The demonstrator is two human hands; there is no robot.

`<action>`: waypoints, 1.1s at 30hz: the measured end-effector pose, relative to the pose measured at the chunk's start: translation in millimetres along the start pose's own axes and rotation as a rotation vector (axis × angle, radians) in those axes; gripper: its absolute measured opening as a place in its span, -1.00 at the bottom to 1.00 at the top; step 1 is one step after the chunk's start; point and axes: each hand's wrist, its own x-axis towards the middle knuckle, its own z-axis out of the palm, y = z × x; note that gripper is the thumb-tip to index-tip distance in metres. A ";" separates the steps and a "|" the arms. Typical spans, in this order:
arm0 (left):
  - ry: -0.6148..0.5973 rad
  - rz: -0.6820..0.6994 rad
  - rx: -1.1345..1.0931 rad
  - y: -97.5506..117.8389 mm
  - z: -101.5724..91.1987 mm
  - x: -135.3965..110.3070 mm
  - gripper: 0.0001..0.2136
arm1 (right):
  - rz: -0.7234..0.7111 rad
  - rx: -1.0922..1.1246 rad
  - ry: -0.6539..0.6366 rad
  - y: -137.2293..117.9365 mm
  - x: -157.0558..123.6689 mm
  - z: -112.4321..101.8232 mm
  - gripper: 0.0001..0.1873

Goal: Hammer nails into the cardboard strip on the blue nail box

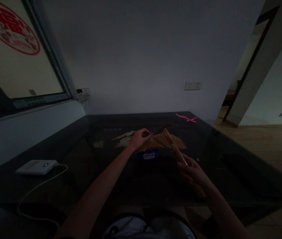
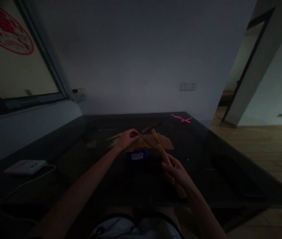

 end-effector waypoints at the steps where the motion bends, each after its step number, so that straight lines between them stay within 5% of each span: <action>1: 0.003 0.001 0.003 0.4 -0.1 -0.2 -0.89 | 0.001 -0.001 -0.001 1.2 0.5 -0.3 -0.30; 8: -0.031 0.013 0.003 -7.4 -0.3 1.2 -0.89 | -0.004 -0.094 -0.015 -5.0 7.6 -2.7 -0.29; 19: -0.025 -0.059 0.081 -9.3 0.5 0.2 -0.88 | 0.031 -0.514 -0.063 -109.3 13.1 4.7 -0.40; 24: -0.031 -0.072 0.169 -15.2 2.4 0.3 -0.84 | 0.096 -0.622 -0.185 -111.7 17.1 7.0 -0.38; 33: -0.047 -0.078 0.115 -17.2 3.7 1.0 -0.86 | 0.090 -0.630 -0.133 -120.8 11.7 13.8 -0.42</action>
